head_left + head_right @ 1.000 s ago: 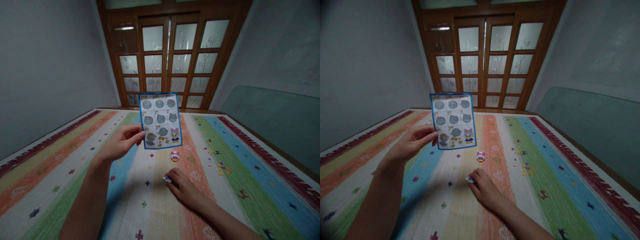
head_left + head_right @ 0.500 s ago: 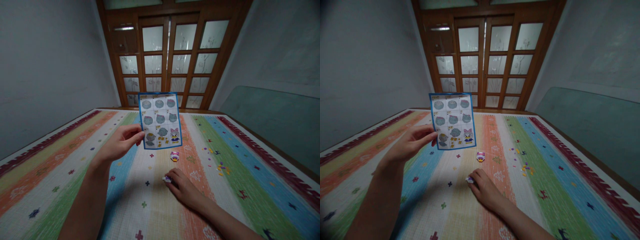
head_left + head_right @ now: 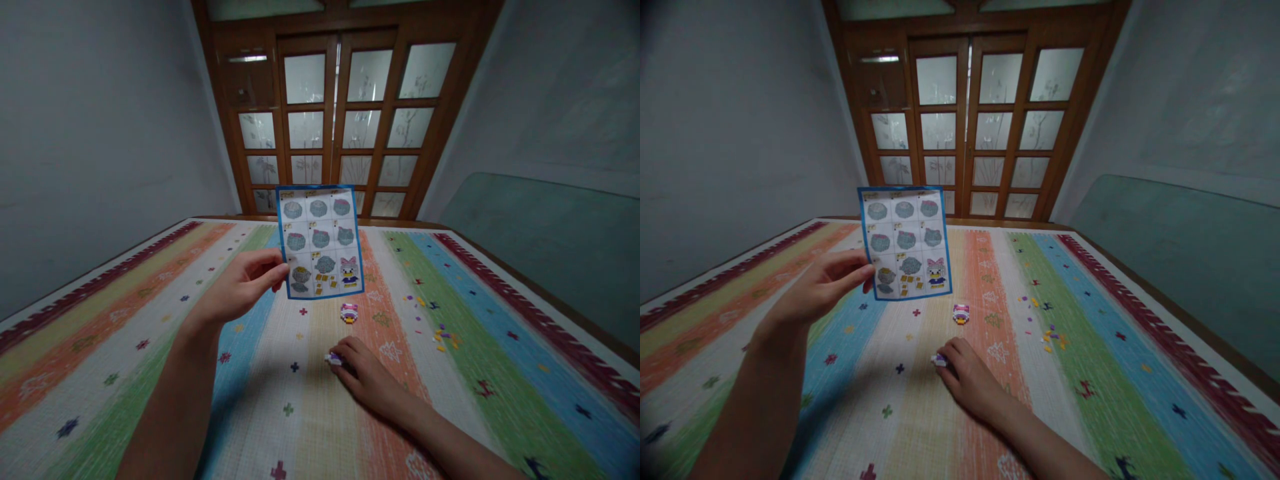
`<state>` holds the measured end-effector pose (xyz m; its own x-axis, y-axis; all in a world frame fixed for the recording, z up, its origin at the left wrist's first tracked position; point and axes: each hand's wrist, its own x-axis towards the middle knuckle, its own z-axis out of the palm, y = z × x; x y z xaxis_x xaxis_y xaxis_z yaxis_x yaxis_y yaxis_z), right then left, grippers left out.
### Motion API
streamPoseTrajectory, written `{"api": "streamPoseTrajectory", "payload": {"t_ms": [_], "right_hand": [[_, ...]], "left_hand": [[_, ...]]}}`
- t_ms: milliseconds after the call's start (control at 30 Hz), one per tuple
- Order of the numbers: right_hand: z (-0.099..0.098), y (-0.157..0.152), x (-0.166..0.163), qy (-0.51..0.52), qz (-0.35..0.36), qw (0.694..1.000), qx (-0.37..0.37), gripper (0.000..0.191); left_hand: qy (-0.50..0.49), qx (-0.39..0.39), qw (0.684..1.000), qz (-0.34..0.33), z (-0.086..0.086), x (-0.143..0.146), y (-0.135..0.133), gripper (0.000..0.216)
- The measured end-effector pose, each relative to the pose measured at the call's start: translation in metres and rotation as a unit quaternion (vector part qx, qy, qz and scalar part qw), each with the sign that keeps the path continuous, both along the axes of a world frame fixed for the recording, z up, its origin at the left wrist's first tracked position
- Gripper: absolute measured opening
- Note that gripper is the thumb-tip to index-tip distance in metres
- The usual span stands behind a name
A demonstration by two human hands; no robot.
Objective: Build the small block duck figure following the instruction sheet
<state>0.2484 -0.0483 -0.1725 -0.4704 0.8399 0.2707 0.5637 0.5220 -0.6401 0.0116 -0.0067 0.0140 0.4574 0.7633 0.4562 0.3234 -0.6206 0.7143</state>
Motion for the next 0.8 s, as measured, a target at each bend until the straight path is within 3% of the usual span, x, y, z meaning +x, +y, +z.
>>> {"api": "streamPoseTrajectory", "payload": {"t_ms": [800], "right_hand": [[0.0005,0.0007,0.0002,-0.010,0.004,1.000,-0.006,0.012]], "left_hand": [[0.002,0.002,1.000,-0.005,0.0000,0.0001,0.0012,0.028]]}}
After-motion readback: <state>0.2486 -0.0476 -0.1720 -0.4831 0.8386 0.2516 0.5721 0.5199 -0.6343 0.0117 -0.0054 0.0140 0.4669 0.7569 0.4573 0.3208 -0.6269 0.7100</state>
